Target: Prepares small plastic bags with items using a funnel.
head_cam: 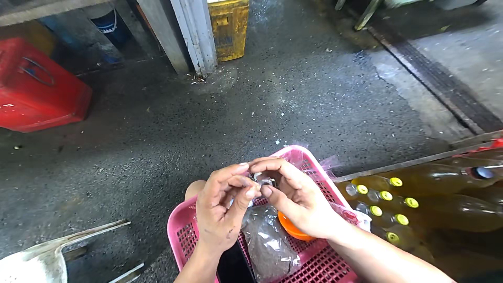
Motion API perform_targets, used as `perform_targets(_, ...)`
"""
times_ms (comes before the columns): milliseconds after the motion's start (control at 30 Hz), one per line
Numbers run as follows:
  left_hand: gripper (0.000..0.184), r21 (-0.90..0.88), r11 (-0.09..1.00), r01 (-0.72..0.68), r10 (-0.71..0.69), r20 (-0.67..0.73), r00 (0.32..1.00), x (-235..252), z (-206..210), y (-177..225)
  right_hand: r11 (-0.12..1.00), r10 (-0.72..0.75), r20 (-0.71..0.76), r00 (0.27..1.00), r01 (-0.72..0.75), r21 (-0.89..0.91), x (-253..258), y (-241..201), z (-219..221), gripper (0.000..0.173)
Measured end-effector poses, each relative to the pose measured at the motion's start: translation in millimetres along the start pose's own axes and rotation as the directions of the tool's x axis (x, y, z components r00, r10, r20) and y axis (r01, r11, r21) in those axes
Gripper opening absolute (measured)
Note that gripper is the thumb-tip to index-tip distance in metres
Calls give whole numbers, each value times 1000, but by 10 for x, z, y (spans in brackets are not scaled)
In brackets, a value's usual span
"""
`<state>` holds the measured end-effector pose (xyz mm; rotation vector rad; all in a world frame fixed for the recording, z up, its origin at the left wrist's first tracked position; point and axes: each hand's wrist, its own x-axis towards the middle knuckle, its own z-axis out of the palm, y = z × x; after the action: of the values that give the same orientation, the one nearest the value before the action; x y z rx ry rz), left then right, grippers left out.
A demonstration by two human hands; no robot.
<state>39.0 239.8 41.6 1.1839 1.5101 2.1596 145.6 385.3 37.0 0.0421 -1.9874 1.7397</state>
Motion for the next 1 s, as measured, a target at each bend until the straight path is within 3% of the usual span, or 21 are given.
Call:
perform_targets(100, 25, 5, 1000, -11, 11, -6, 1000, 5, -5, -14, 996, 40, 56, 998, -44, 75, 2, -37, 17, 36)
perform_targets(433, 22, 192, 981, -40, 66, -133, 989, 18, -57, -58, 989, 121, 78, 990, -127, 80, 7, -87, 4, 34)
perform_targets(1000, 25, 212, 974, -77, 137, -286, 948, 106, -226, -35, 986, 154, 92, 984, -159, 56, 0, -78, -17, 36)
